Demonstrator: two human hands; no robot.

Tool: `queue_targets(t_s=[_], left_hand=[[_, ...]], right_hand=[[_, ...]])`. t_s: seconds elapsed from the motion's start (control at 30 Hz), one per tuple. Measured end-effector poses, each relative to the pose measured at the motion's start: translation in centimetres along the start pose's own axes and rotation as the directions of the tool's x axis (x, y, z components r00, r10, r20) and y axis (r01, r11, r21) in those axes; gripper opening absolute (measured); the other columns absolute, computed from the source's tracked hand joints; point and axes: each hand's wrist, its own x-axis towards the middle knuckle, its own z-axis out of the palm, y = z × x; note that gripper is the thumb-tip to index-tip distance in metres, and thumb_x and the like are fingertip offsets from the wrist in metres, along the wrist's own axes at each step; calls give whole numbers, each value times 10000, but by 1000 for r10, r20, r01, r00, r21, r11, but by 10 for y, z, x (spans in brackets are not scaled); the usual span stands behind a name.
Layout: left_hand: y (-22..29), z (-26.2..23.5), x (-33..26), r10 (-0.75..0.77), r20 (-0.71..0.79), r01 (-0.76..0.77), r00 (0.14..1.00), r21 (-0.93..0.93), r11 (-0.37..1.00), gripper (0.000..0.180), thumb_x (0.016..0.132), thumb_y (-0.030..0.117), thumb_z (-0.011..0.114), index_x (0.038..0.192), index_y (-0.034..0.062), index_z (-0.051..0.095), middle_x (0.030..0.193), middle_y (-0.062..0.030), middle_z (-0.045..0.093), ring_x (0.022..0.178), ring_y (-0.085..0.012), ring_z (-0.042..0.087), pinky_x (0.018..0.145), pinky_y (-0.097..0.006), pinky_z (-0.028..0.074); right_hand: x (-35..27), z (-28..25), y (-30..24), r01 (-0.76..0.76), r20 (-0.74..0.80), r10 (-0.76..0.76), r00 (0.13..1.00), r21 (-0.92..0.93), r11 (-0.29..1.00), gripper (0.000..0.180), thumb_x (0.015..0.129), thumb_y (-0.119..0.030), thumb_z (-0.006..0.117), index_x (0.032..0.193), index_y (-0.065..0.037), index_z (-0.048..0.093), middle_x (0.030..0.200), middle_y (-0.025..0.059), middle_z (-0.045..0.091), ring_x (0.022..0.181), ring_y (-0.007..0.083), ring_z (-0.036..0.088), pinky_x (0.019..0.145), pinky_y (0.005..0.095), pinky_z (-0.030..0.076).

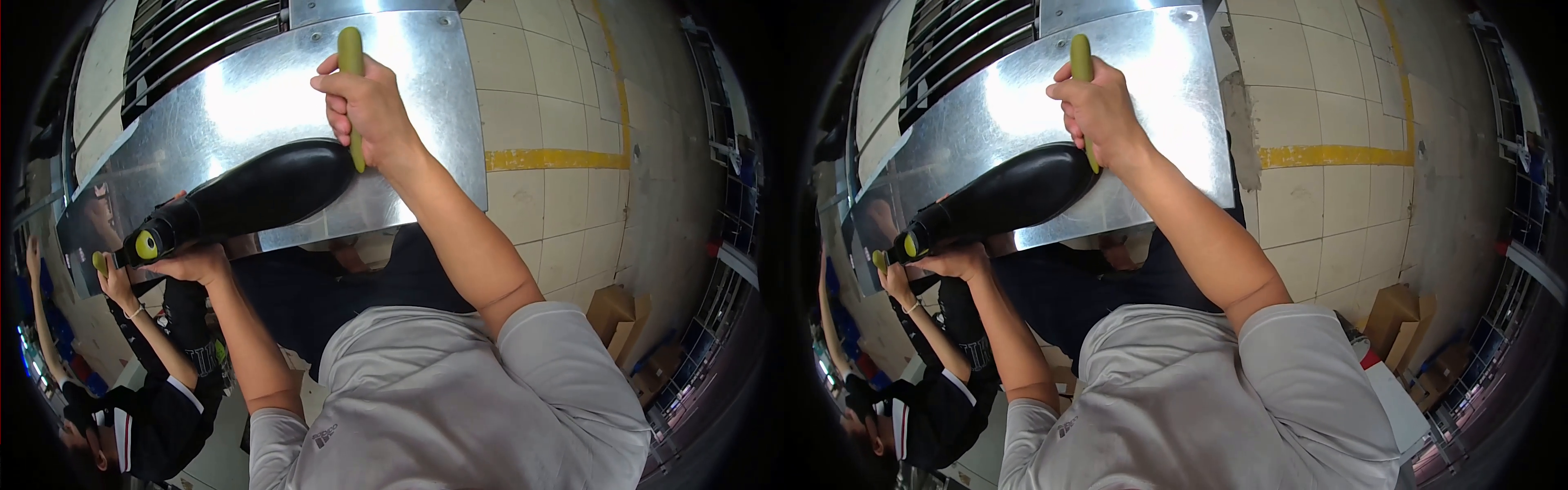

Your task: Clean and finish black leather boots using a handheld tool.

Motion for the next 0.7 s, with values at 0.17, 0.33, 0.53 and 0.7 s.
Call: queue_targets(t_s=[0.17, 0.33, 0.53, 0.7], left_hand=[[-6, -8, 6, 13, 38, -8, 999, -136, 991, 1133, 902, 903, 100, 1279, -29, 621, 1204, -251, 681, 1137, -392, 663, 1083, -540, 482], [-1, 4, -4, 43, 42, -38, 998, -106, 994, 1201, 870, 938, 87, 1255, -60, 634, 1209, -261, 681, 1137, -405, 661, 1077, -544, 487], [-3, 0, 2, 48, 6, -47, 999, -89, 995, 1240, 858, 937, 21, 1214, -78, 638, 1174, -276, 679, 1119, -399, 656, 1071, -542, 485], [0, 13, 2, 13, -38, -13, 999, -1, 1000, 1222, 873, 913, -13, 1184, -65, 651, 1130, -266, 703, 1045, -390, 681, 1031, -525, 518]], right_hand=[[17, 3, -6, -51, 109, 54, 993, -33, 998, 177, 906, -106, 675, 1031, -38, 568, 614, -33, 458, 438, 58, 427, 378, 240, 344], [24, 9, -9, -137, 253, 157, 955, -95, 986, 161, 898, -96, 683, 1012, -39, 585, 604, -38, 452, 415, 49, 416, 358, 226, 315], [33, 42, 0, -71, 525, 147, 838, -161, 984, 202, 896, -169, 740, 1034, -61, 638, 553, -63, 462, 411, 37, 405, 390, 216, 315], [6, 23, -12, 152, 601, -80, 795, -70, 986, 222, 935, -225, 735, 1062, -49, 689, 550, -62, 448, 426, 29, 416, 423, 200, 325]])
